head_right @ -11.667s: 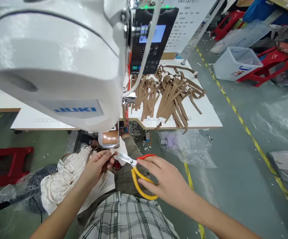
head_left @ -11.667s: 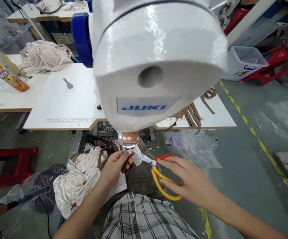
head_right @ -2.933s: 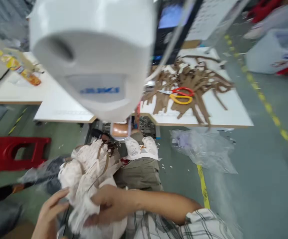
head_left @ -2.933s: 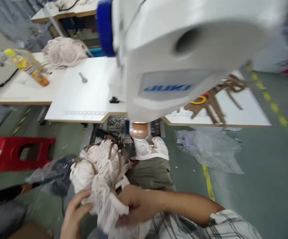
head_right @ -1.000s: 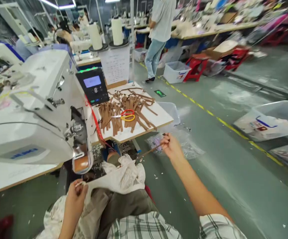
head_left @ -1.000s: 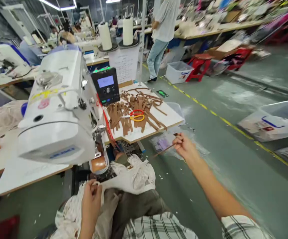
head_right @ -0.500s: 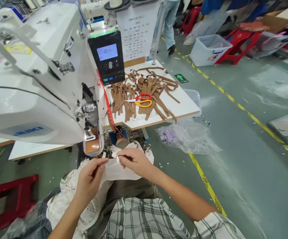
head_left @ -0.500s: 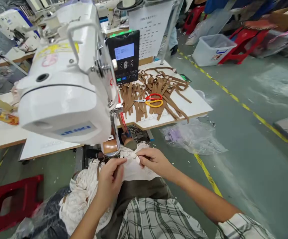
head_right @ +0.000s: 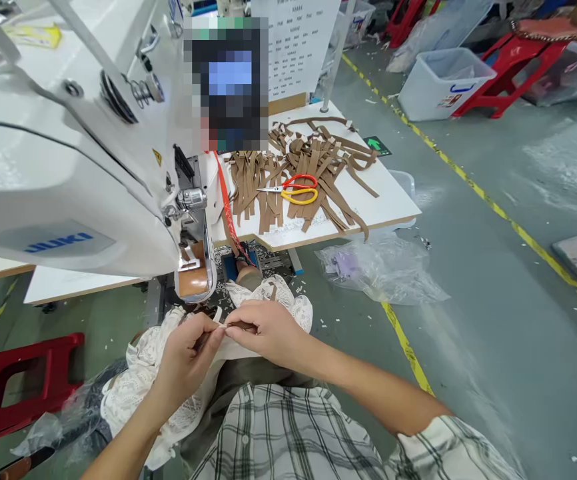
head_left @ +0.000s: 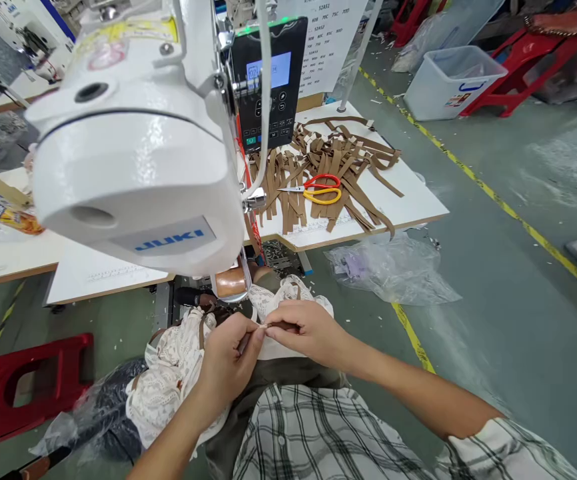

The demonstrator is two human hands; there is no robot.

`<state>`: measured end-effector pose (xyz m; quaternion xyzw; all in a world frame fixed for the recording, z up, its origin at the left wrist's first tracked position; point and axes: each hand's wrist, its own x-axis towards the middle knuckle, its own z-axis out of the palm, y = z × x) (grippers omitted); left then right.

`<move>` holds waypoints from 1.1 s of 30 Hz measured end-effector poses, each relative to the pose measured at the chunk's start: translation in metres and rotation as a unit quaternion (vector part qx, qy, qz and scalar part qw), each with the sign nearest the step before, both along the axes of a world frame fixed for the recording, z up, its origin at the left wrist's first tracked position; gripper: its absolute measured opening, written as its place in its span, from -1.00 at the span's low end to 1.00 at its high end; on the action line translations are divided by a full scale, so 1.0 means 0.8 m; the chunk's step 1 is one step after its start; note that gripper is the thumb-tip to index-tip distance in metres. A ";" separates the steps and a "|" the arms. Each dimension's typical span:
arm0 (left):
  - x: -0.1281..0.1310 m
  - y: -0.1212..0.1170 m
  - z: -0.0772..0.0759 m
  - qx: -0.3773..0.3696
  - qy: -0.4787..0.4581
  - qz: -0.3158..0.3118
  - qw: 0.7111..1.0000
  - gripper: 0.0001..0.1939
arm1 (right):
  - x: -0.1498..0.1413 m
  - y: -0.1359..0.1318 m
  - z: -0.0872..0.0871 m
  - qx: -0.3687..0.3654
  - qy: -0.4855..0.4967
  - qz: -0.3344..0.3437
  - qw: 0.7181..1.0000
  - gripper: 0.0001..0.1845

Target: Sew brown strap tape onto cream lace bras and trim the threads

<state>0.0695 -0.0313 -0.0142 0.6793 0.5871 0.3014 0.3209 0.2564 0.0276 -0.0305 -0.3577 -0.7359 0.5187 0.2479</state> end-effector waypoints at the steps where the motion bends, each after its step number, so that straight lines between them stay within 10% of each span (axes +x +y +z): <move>1: 0.000 0.000 -0.001 -0.002 -0.006 0.003 1.000 -0.75 | 0.000 0.001 -0.002 -0.021 0.013 -0.009 1.000 -0.86; 7: -0.016 0.001 0.005 -0.024 -0.025 -0.019 0.999 -0.81 | 0.006 0.016 -0.016 -0.184 0.100 -0.033 0.977 -0.77; 14: -0.022 -0.003 0.025 -0.050 0.017 -0.065 0.996 -0.88 | -0.001 0.007 0.005 0.060 0.055 0.196 0.977 -0.86; 25: -0.025 0.005 0.035 -0.062 0.087 -0.071 0.992 -0.85 | -0.010 -0.010 -0.001 0.333 -0.014 0.160 0.929 -0.72; 29: -0.020 0.010 0.024 -0.104 0.094 -0.060 0.988 -0.88 | -0.016 -0.013 -0.011 0.272 0.005 0.105 0.956 -0.71; 33: -0.009 0.009 0.001 -0.157 -0.113 0.014 0.981 -0.94 | -0.019 -0.011 -0.007 0.109 0.072 0.054 0.990 -0.76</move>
